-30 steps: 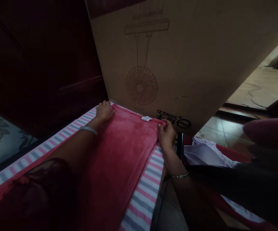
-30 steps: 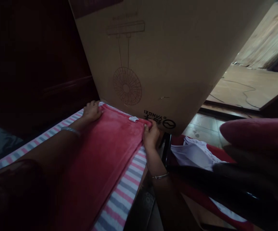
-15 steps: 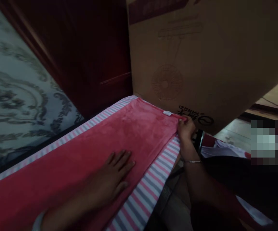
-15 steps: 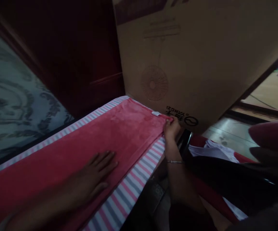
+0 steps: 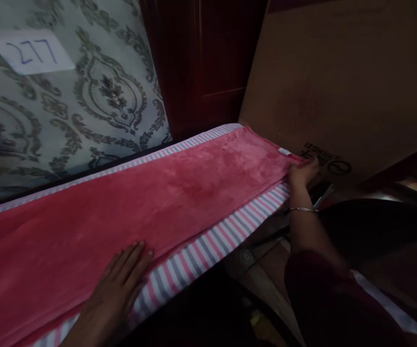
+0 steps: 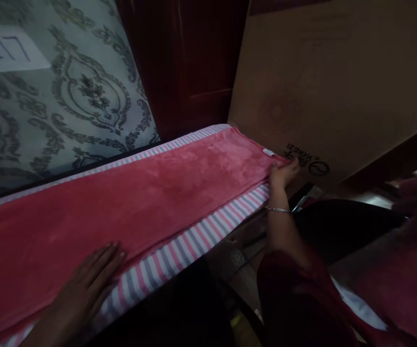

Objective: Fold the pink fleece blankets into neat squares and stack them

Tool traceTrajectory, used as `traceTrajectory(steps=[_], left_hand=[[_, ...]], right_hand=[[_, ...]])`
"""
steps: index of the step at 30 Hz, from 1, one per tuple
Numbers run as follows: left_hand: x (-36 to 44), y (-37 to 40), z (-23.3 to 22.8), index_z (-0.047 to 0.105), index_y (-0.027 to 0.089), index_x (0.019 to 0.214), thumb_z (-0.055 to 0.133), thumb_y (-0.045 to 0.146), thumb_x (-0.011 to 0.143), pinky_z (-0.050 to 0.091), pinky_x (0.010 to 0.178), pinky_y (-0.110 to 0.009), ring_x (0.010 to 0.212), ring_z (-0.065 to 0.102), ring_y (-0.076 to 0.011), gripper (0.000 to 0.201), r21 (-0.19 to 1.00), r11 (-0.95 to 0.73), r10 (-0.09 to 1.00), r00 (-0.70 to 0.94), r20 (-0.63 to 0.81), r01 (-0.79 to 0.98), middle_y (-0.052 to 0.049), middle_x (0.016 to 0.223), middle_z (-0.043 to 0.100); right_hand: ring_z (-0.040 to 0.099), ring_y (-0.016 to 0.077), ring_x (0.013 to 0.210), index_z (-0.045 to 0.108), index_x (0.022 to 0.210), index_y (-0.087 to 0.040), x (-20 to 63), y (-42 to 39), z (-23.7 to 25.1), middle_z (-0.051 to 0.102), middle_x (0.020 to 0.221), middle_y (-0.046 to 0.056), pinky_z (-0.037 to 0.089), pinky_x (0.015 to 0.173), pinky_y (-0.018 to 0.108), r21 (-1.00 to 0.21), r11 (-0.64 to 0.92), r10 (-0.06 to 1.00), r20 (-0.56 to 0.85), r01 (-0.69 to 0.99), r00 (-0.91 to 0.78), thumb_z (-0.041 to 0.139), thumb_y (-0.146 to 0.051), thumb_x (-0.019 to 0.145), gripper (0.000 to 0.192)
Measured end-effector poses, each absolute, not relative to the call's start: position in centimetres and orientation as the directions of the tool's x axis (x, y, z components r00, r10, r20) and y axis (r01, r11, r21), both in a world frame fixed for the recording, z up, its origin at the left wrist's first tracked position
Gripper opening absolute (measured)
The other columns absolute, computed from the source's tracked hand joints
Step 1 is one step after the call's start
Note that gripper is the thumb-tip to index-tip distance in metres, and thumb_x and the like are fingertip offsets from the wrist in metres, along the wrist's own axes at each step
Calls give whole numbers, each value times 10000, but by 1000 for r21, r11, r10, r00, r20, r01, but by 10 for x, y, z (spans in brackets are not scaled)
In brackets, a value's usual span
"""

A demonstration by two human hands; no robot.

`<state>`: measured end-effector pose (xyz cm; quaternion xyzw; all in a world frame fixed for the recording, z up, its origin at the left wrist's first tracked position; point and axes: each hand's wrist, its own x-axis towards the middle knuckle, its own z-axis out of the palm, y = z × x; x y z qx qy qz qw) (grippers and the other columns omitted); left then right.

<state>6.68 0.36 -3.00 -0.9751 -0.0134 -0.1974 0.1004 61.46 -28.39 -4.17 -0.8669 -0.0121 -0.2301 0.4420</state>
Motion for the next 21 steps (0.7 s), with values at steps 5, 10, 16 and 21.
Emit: traceTrajectory(steps=[5, 10, 16, 21], left_hand=[[33, 13, -43, 524, 235, 1441, 425, 257, 980, 453, 1042, -469, 1282, 567, -310, 472, -203, -959, 87, 891, 446, 196, -135, 1451, 558], [17, 16, -56, 640, 186, 1321, 333, 137, 945, 475, 1042, -493, 1287, 572, -298, 488, -138, -938, 230, 869, 437, 317, -142, 1391, 608], [19, 7, -57, 648, 156, 1300, 322, 121, 944, 471, 1062, -469, 1306, 562, -272, 484, -48, -947, 262, 848, 461, 318, -149, 1353, 635], [11, -2, -46, 640, 169, 1304, 396, 176, 960, 462, 1046, -488, 1265, 588, -299, 422, -79, -918, 313, 831, 460, 389, -154, 1343, 643]], right_hand=[[261, 413, 1441, 363, 1497, -103, 534, -228, -28, 272, 1587, 247, 278, 1110, 644, -511, -748, 140, 503, 424, 853, 515, -382, 905, 672], [311, 349, 1448, 424, 1502, -253, 458, -186, -34, 365, 1595, 112, 315, 1113, 598, -141, -683, 650, 329, 716, 685, 360, -493, 994, 566], [354, 336, 1431, 449, 1496, -271, 449, -187, -44, 404, 1580, 83, 338, 1100, 587, -80, -718, 661, 236, 692, 713, 302, -498, 1007, 559], [403, 336, 1400, 492, 1470, -262, 453, -191, -48, 460, 1544, 83, 366, 1086, 577, -98, -700, 660, 288, 707, 693, 299, -476, 1004, 548]])
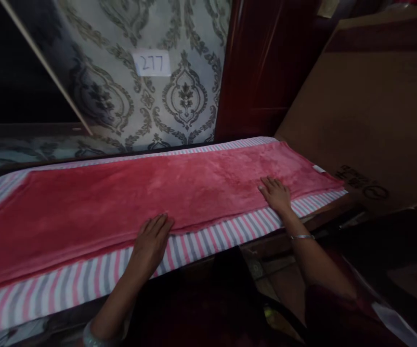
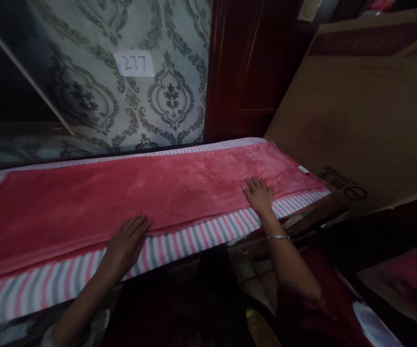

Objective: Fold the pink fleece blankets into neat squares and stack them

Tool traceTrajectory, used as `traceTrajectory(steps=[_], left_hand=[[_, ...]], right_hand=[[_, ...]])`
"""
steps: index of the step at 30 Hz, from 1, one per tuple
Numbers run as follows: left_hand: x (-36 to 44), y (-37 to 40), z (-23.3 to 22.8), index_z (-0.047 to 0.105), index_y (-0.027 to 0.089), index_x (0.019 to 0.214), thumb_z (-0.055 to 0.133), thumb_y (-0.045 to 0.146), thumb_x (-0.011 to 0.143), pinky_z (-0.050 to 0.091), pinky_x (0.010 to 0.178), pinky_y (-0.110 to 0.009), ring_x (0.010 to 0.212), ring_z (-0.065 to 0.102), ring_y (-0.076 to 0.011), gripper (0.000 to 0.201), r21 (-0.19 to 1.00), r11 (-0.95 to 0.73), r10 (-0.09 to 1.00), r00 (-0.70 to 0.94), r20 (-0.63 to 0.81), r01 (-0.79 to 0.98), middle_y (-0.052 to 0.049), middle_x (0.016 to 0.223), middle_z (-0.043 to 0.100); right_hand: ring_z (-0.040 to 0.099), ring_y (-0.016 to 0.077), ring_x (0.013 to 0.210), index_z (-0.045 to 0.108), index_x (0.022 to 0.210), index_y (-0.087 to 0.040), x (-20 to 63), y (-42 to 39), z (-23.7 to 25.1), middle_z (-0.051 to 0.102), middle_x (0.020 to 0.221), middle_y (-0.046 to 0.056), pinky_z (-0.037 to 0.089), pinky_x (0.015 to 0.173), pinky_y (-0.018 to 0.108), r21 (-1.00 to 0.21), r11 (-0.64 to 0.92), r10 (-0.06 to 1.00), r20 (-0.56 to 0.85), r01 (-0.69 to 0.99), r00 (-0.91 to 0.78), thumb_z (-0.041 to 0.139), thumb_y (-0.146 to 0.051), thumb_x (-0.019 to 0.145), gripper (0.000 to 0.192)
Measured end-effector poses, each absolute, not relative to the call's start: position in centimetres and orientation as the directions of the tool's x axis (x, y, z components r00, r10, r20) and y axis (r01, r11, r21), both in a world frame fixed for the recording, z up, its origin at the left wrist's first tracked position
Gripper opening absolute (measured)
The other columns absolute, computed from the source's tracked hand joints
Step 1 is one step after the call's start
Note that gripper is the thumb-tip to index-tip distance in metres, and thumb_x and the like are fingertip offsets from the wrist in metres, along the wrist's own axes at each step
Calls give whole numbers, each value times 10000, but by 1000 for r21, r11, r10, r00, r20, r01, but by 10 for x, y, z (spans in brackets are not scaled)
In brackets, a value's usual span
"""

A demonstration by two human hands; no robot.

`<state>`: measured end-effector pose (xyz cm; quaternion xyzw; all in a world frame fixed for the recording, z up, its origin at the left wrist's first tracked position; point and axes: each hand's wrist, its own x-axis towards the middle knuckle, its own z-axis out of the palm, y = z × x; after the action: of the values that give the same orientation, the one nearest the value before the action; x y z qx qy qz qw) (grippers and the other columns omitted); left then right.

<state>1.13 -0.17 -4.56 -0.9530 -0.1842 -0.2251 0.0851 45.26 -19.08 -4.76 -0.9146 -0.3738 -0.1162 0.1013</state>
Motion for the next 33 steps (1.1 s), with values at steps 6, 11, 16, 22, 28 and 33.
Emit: traceTrajectory(steps=[6, 11, 16, 22, 28, 33], left_hand=[[-49, 12, -41, 659, 171, 1276, 385, 169, 936, 421, 1064, -523, 1250, 592, -311, 437, -88, -831, 453, 759, 468, 550, -161, 1312, 661], [-112, 34, -33, 634, 111, 1302, 368, 175, 920, 400, 1058, -582, 1254, 579, -358, 469, -118, -710, 565, 661, 494, 695, -208, 1331, 636], [-153, 49, -35, 629, 62, 1289, 349, 121, 854, 428, 1041, -581, 1256, 578, -373, 521, -123, -624, 649, 600, 468, 771, -222, 1319, 639], [-166, 55, -45, 633, 141, 1287, 374, 133, 827, 461, 1055, -520, 1244, 599, -320, 528, -41, -625, 685, 573, 450, 779, -162, 1299, 668], [-146, 40, -31, 586, 105, 1342, 391, 188, 874, 444, 1068, -544, 1253, 577, -353, 514, 10, -621, 693, 542, 475, 784, -197, 1345, 625], [-101, 28, -30, 594, 161, 1353, 416, 147, 893, 431, 1078, -516, 1316, 521, -332, 494, 13, -751, 608, 683, 405, 660, -148, 1409, 591]], right_hand=[[451, 341, 1362, 516, 1452, -247, 458, -194, -61, 501, 1509, 101, 421, 1044, 574, -87, -669, 675, 344, 738, 653, 282, -486, 999, 562], [471, 334, 1350, 509, 1455, -269, 467, -197, -72, 518, 1497, 89, 445, 1029, 561, -39, -659, 689, 370, 752, 623, 299, -462, 996, 540], [467, 334, 1358, 519, 1447, -249, 471, -196, -75, 519, 1495, 92, 445, 1042, 542, -40, -650, 696, 370, 759, 615, 308, -467, 984, 554], [447, 346, 1373, 518, 1447, -221, 466, -197, -67, 500, 1507, 116, 425, 1054, 572, -93, -658, 693, 312, 747, 650, 298, -476, 978, 577], [461, 389, 1344, 622, 1330, -164, 445, -191, -50, 581, 1402, 187, 373, 1064, 647, -217, -598, 679, 375, 772, 631, 330, -492, 961, 574], [495, 316, 1332, 607, 1342, -196, 334, -164, -39, 564, 1428, 149, 404, 1103, 535, -233, -7, 843, 522, 973, 131, 472, -490, 952, 507]])
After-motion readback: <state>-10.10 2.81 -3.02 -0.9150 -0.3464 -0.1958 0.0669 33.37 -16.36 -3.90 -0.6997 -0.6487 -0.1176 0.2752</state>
